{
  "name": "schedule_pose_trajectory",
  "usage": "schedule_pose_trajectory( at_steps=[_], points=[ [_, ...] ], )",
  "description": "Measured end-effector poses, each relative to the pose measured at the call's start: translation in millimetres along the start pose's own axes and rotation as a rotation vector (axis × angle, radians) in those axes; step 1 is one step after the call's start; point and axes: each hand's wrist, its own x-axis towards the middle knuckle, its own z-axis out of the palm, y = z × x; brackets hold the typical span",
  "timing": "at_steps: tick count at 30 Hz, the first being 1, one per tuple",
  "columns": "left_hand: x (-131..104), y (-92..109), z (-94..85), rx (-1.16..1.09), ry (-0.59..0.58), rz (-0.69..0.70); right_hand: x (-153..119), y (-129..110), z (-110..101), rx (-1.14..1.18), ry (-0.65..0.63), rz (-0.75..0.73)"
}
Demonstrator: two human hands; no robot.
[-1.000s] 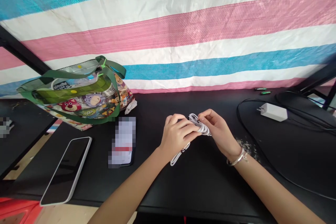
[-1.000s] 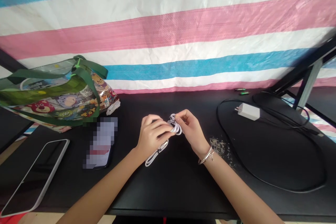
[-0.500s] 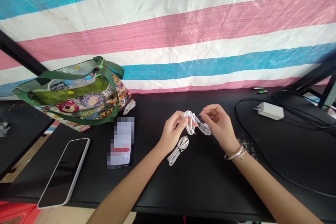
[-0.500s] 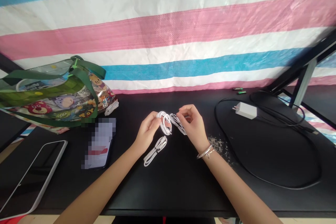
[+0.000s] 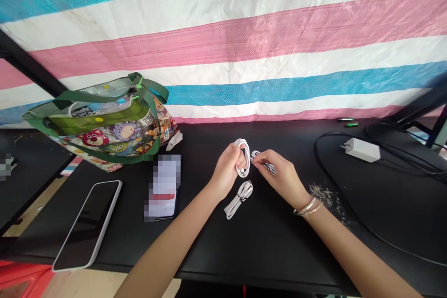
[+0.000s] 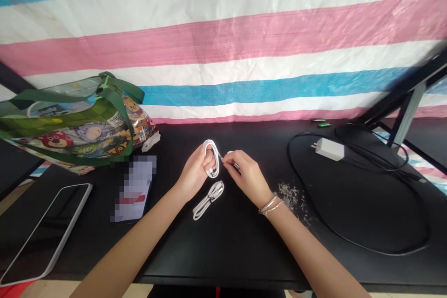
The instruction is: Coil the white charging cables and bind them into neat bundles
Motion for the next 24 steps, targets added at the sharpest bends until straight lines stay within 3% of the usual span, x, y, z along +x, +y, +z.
schedule_pose_trajectory(
  at_steps=[9,15,19,24],
  points=[
    [0,-1,-3.4,0.0,-0.027,0.03,2,5,-6,-0.063,-0.121,0.003],
    [-3,-1,-0.9,0.058,-0.13,0.061,-1,-5,-4,0.06,-0.074,0.039],
    [-9,0,2.6,0.191,-0.185,0.087,-2,-16,-1,0.294,-0.201,0.133],
    [-14,2,5.6,0.576,-0.142,0.263,-1,-21,4,0.351,-0.12,0.205]
  ],
)
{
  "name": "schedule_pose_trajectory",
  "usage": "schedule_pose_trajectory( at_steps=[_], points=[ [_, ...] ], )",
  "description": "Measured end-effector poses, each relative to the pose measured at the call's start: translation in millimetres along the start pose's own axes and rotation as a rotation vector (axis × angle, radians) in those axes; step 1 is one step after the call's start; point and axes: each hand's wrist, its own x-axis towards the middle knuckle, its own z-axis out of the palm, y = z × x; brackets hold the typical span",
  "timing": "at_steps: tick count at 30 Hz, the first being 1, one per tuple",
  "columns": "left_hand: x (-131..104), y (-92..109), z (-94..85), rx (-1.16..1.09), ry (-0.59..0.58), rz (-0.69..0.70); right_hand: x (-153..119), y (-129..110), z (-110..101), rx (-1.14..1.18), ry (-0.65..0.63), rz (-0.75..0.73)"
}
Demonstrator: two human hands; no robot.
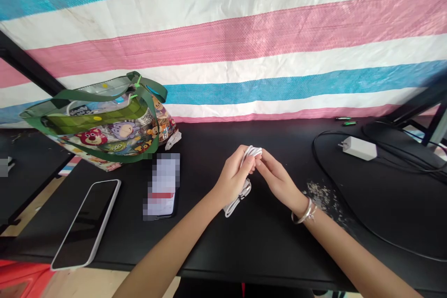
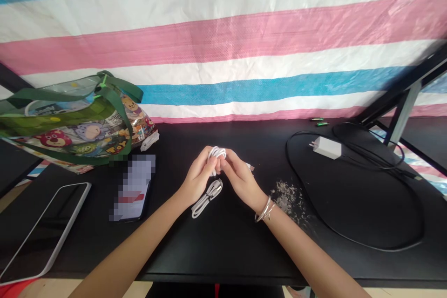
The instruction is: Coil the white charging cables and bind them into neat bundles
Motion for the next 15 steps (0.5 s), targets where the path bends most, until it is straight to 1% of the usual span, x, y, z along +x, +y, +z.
schedule_pose_trajectory(
  at_steps=[2,5,8,10,12,13,15],
  points=[
    [-0.8,0.4,0.7,0.157,0.031,0.075,0.2,0.2,1.6,0.0,0.03,0.0],
    [-0.5,-0.2,0.5,0.351,0.109,0.185,-0.7,-0.6,3.6,-0.011,0.058,-0.008],
    [1.3,-1.3,-2.6,0.536,0.196,0.291,-2.6,-2.5,4.9,-0.026,0.085,-0.014],
    [2.5,-2.1,-5.5,0.638,0.226,0.346,-3.8,-3.7,5.5,-0.043,0.101,-0.021],
    [2.8,-3.1,-7.6,0.712,0.229,0.348,-4.4,-4.6,5.8,-0.078,0.109,-0.039],
    [2.6,-3.5,-8.2,0.738,0.218,0.32,-4.4,-4.8,5.7,-0.102,0.109,-0.051],
    [1.5,-4.1,-8.5,0.775,0.178,0.215,-4.1,-4.4,5.1,-0.156,0.103,-0.077]
  ],
)
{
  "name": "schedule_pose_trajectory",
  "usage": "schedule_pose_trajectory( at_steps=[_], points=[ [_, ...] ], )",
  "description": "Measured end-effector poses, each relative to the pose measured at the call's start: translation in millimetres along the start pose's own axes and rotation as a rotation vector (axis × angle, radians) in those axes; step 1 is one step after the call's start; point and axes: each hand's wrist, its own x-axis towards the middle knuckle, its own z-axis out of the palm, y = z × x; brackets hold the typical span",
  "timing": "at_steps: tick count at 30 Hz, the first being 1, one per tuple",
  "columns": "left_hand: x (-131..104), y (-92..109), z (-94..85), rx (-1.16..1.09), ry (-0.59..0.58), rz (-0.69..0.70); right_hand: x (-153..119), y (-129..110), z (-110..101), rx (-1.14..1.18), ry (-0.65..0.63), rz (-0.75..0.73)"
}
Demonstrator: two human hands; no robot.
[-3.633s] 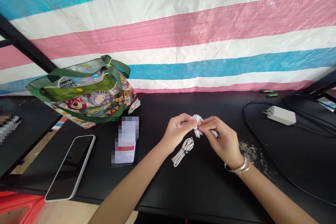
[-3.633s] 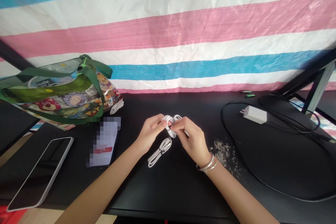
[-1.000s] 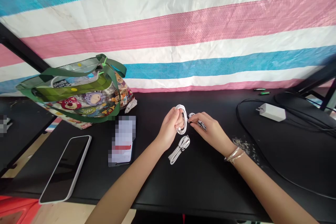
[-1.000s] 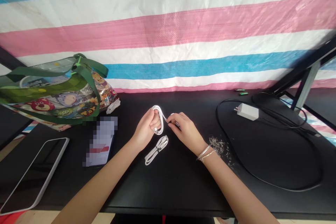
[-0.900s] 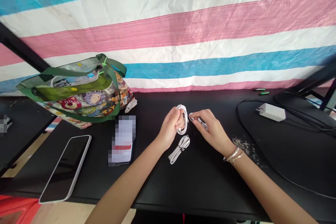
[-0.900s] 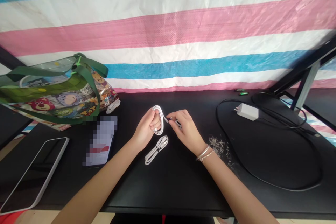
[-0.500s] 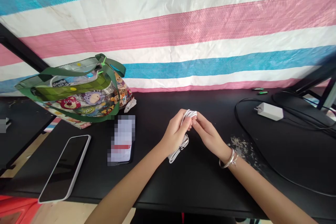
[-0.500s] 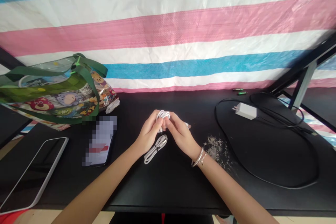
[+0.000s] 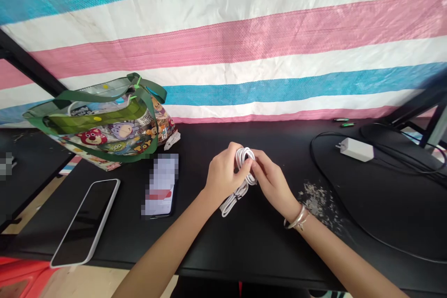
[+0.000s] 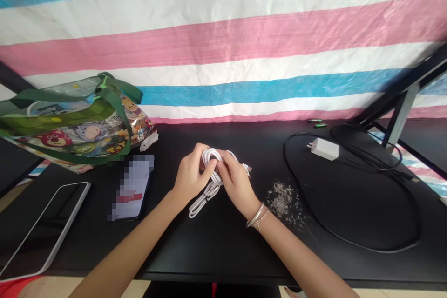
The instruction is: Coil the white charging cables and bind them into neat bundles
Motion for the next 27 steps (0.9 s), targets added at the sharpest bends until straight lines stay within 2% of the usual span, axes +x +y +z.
schedule_pose_trajectory(
  at_steps=[3,9,15,22,27],
  points=[
    [-1,1,-0.9,0.039,-0.092,-0.091,1,2,-1,-0.062,0.003,-0.038],
    [1,1,-4.8,0.013,-0.123,-0.063,-2,7,-3,-0.159,-0.013,-0.022],
    [3,-2,-3.8,-0.164,-0.154,-0.064,-2,9,-4,-0.084,-0.045,0.031],
    [-2,-4,-3.3,-0.221,-0.129,-0.109,-4,12,2,-0.064,-0.063,-0.026],
    [-10,-8,0.3,-0.263,-0.032,-0.064,-5,9,-2,-0.091,-0.105,-0.122]
  ],
)
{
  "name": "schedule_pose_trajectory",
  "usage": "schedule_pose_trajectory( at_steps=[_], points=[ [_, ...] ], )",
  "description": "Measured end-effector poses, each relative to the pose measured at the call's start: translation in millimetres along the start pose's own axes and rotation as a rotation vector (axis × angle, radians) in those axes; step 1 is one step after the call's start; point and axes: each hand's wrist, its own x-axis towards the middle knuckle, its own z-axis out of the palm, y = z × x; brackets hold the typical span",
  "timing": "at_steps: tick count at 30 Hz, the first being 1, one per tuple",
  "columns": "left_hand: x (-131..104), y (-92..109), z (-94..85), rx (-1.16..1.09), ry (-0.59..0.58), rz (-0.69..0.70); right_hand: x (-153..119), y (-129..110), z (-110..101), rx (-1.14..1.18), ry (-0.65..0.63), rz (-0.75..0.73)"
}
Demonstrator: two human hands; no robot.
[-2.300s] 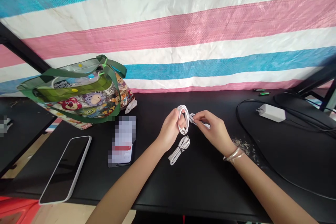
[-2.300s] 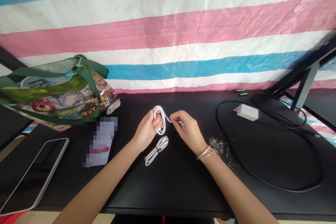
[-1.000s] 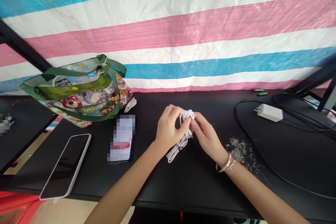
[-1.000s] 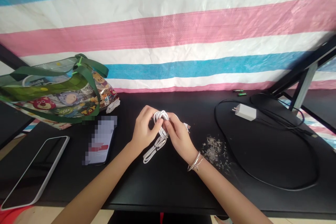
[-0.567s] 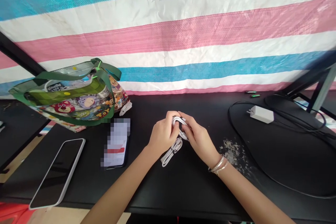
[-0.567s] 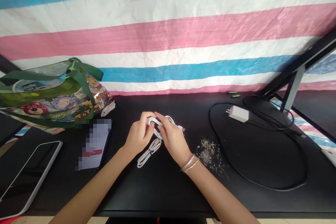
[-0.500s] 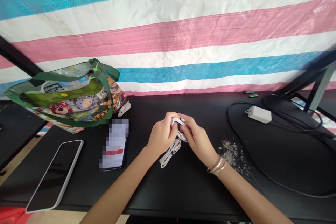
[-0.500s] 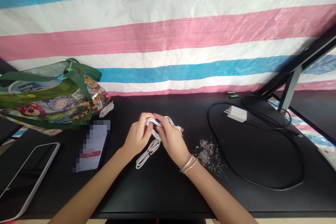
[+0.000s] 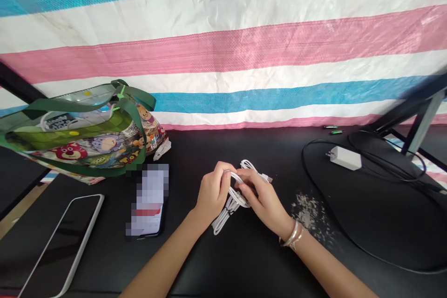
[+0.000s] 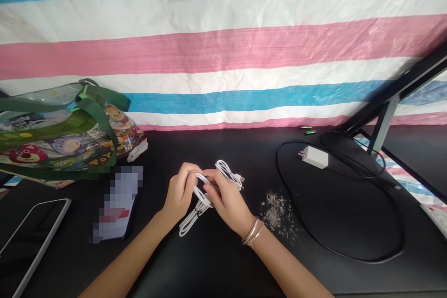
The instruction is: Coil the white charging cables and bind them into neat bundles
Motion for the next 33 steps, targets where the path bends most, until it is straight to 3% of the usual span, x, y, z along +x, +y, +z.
schedule_pose_trajectory(
  at_steps=[7,16,21,25,29,33],
  points=[
    [1,-9,-1.6,0.001,0.119,0.008,7,9,-30,-0.293,0.158,-0.042],
    [4,-12,-9.4,-0.045,0.147,-0.053,-2,33,-34,-0.658,-0.226,-0.153],
    [4,-11,-11.2,-0.04,0.139,-0.049,-11,44,-32,-0.759,-0.258,-0.139],
    [3,-11,-11.0,-0.034,0.134,-0.024,-6,39,-32,-0.734,-0.296,-0.148],
    [3,-10,-9.6,-0.045,0.117,-0.017,3,30,-31,-0.573,-0.143,-0.119],
    [3,-8,-8.0,-0.056,0.107,0.009,7,22,-31,-0.271,0.086,0.065]
  ],
)
